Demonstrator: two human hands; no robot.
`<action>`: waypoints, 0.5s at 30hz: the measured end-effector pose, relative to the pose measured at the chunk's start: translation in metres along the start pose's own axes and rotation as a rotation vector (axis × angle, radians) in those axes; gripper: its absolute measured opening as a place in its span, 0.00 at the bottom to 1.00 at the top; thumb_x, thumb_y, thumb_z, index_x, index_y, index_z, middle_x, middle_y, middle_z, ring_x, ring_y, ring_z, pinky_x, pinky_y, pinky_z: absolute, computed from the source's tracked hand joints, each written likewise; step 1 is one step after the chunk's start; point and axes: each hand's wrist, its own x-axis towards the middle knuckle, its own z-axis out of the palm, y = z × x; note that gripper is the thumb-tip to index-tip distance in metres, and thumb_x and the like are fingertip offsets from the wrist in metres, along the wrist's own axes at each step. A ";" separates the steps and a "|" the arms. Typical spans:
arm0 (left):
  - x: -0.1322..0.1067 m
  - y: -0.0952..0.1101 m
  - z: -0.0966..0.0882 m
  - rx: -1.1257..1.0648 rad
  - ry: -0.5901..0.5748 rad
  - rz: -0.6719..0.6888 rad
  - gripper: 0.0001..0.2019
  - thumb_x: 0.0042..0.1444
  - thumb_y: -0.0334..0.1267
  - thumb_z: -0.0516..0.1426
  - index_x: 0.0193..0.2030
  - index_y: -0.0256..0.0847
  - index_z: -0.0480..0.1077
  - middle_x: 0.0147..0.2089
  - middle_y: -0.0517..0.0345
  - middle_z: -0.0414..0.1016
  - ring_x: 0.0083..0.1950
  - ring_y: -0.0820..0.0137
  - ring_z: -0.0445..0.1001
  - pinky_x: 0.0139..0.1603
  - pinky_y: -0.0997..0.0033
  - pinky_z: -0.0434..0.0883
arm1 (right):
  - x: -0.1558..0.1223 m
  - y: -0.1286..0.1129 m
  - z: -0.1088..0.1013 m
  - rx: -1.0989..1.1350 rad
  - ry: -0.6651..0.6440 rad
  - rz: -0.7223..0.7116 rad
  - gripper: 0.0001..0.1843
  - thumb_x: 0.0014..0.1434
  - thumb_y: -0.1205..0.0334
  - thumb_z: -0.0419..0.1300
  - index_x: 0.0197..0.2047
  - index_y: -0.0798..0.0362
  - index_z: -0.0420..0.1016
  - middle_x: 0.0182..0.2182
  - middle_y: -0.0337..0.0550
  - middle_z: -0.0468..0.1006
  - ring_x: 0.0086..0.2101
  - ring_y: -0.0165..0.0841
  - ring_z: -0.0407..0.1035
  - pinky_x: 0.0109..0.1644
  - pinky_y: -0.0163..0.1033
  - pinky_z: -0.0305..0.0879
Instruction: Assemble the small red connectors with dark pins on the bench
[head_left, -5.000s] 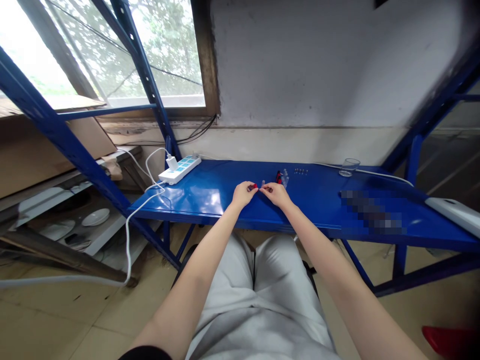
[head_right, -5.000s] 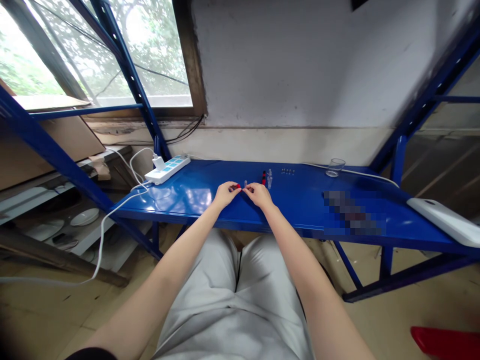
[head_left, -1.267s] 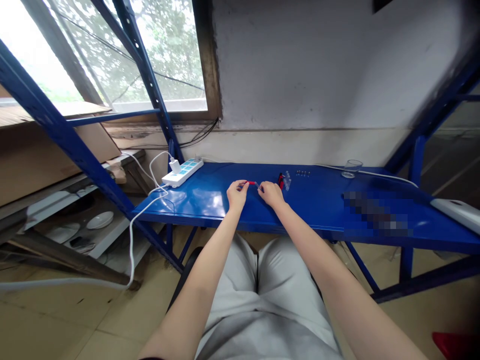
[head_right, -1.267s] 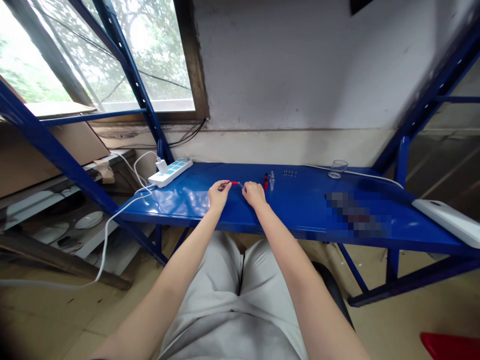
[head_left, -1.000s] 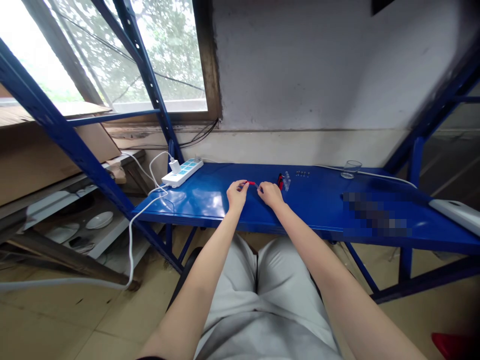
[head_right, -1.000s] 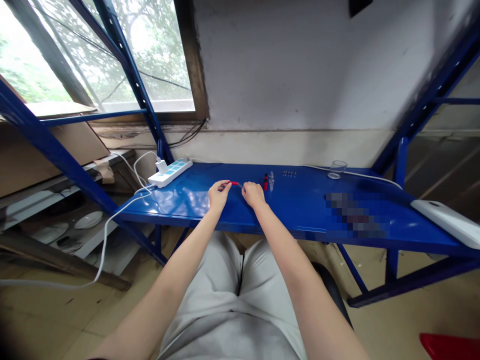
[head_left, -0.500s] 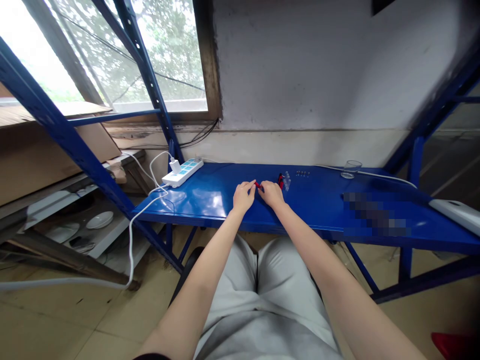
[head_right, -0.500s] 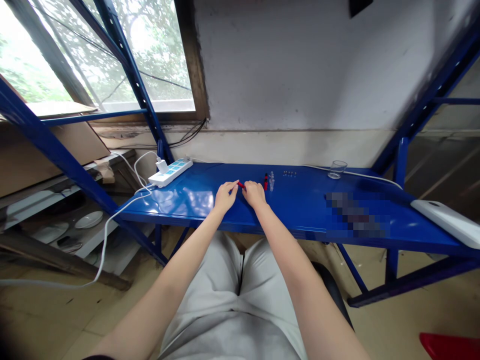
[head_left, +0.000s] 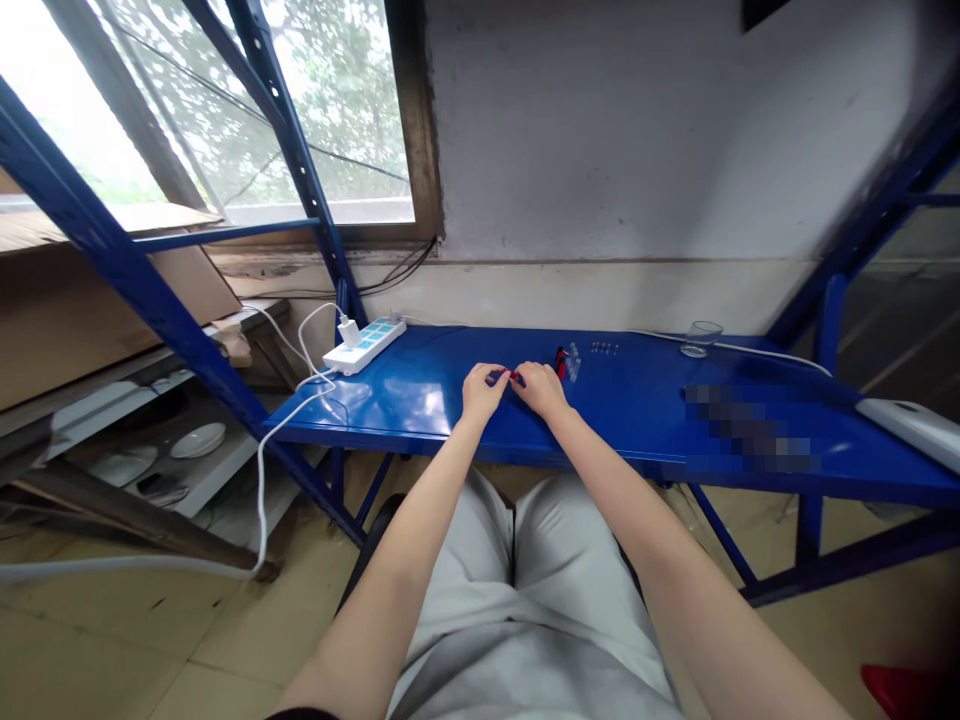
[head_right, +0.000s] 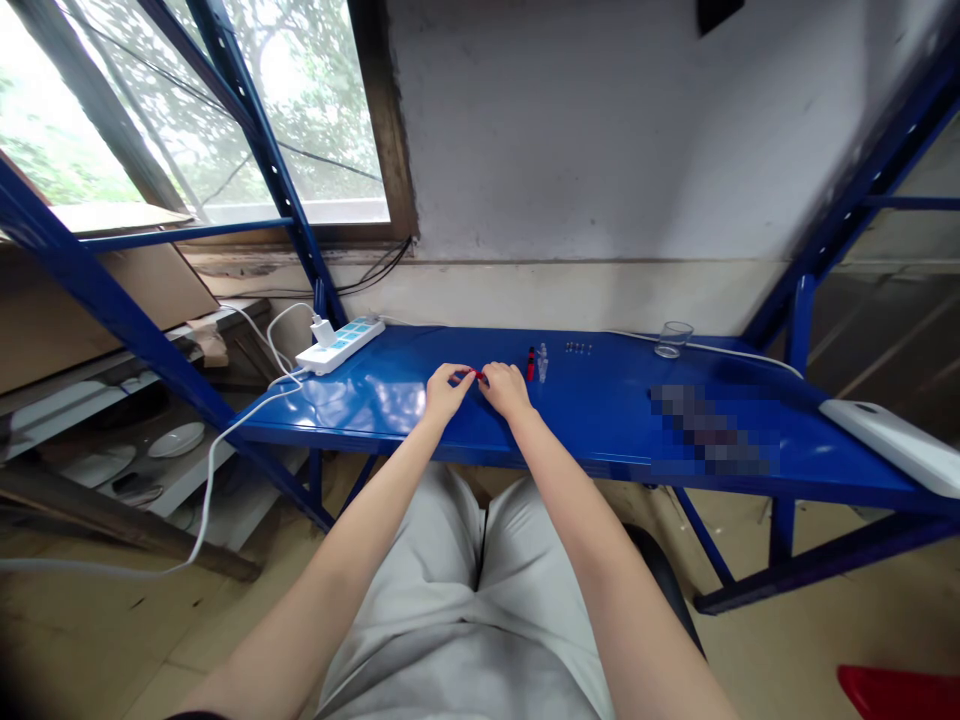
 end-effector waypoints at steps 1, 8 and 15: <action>0.001 -0.001 0.001 -0.001 0.002 -0.006 0.07 0.50 0.38 0.57 0.35 0.39 0.72 0.36 0.56 0.73 0.30 0.76 0.68 0.37 0.75 0.68 | 0.000 0.000 0.000 0.003 0.005 -0.005 0.10 0.59 0.61 0.49 0.35 0.55 0.70 0.34 0.48 0.74 0.37 0.36 0.65 0.38 0.38 0.50; 0.012 -0.012 0.014 0.021 -0.060 -0.092 0.08 0.47 0.39 0.58 0.32 0.37 0.73 0.33 0.55 0.74 0.28 0.75 0.68 0.34 0.74 0.67 | -0.001 0.000 -0.001 0.034 0.049 0.004 0.11 0.59 0.62 0.48 0.35 0.55 0.70 0.33 0.48 0.74 0.37 0.36 0.65 0.38 0.38 0.50; 0.025 -0.011 0.016 0.101 -0.201 -0.149 0.10 0.44 0.42 0.59 0.26 0.37 0.74 0.25 0.57 0.72 0.28 0.72 0.69 0.31 0.73 0.65 | -0.001 0.002 0.000 0.044 0.070 0.034 0.09 0.57 0.63 0.50 0.35 0.55 0.70 0.33 0.47 0.73 0.35 0.35 0.65 0.38 0.38 0.50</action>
